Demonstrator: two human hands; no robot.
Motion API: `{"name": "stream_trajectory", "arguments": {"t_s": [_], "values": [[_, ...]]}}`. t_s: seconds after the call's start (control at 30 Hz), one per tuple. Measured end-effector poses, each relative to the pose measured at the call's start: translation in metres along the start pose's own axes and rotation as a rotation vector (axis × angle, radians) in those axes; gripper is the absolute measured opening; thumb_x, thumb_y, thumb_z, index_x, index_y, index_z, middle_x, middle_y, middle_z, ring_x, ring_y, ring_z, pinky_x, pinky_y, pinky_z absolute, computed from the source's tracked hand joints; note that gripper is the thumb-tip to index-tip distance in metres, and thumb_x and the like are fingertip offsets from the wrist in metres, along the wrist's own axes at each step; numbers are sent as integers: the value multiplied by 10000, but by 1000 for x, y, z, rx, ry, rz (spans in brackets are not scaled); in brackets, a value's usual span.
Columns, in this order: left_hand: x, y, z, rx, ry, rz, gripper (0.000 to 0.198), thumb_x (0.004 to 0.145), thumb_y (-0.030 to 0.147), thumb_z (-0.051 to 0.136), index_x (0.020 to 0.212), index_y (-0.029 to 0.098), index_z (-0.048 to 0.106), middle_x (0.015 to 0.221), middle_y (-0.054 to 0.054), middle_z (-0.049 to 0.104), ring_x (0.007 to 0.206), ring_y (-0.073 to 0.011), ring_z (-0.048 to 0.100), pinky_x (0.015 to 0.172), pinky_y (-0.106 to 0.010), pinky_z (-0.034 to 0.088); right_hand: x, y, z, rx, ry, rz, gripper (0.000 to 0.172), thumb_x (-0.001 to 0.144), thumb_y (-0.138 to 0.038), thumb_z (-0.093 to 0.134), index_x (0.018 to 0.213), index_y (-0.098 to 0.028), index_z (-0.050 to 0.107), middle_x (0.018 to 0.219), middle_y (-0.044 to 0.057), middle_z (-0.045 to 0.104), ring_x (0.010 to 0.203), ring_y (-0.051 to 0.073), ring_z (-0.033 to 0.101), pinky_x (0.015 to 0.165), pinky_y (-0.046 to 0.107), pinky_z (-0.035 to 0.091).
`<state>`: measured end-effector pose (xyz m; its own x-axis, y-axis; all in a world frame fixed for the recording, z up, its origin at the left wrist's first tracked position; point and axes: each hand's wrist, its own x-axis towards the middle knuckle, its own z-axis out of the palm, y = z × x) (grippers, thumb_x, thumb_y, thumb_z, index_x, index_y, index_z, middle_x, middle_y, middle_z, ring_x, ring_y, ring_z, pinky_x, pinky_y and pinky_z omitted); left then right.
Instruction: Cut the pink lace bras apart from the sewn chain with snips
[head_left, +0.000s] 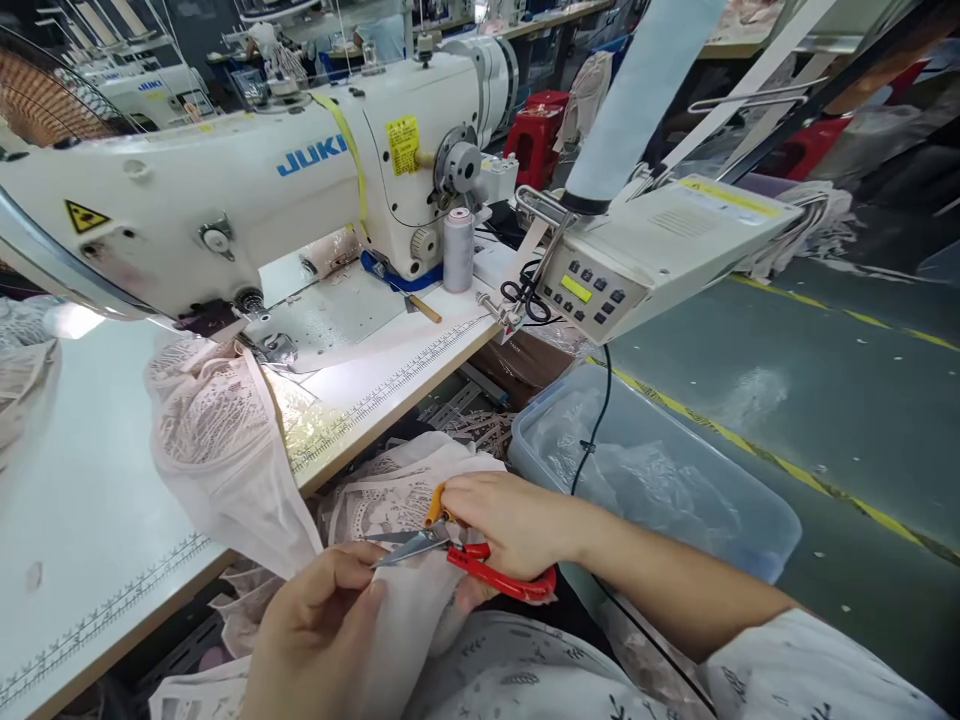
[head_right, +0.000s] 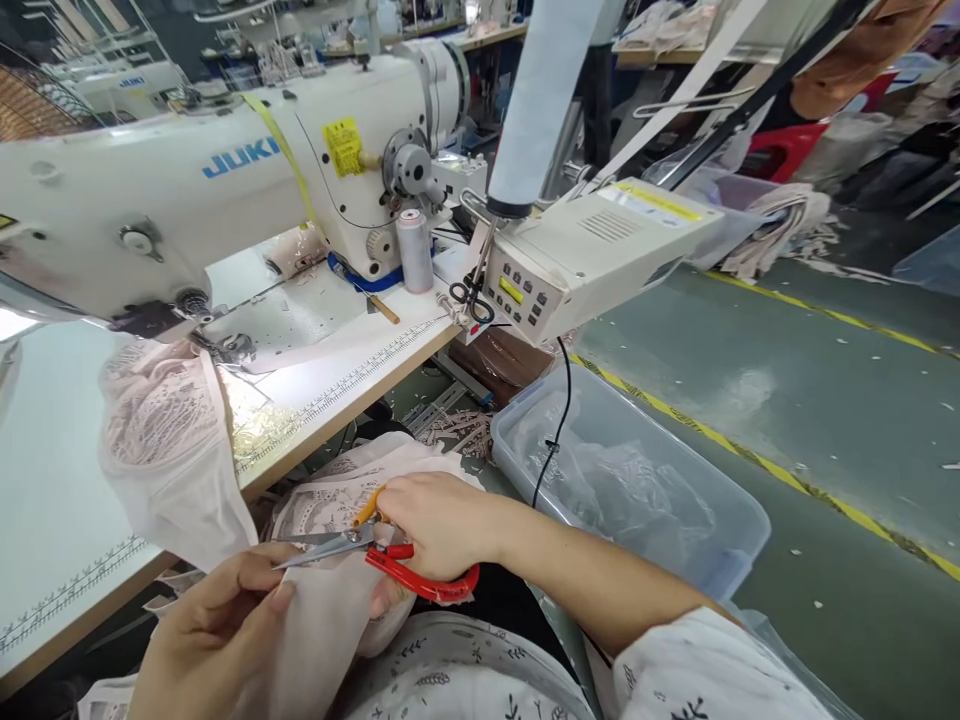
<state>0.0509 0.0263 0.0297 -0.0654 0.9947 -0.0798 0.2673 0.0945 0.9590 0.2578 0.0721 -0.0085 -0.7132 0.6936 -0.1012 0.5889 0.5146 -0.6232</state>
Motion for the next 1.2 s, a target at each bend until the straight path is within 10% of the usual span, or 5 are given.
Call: {"name": "stream_trajectory", "arguments": {"t_s": [0.8, 1.2], "values": [[2, -7, -11, -128, 63, -40, 130, 683, 203, 689, 597, 208, 592, 774, 0, 669, 729, -133, 606, 657, -178, 479, -1, -12, 3, -97, -77, 61, 68, 725, -209, 617, 733, -145, 599, 771, 78, 657, 694, 200, 594, 587, 269, 397], [1, -9, -11, -168, 68, -82, 141, 656, 232, 729, 591, 206, 606, 787, -1, 670, 716, -130, 598, 634, -174, 470, -4, -1, 20, 151, 163, 93, 416, 703, -398, 694, 552, -203, 358, 565, -29, 468, 527, 112, 392, 504, 234, 329]]}}
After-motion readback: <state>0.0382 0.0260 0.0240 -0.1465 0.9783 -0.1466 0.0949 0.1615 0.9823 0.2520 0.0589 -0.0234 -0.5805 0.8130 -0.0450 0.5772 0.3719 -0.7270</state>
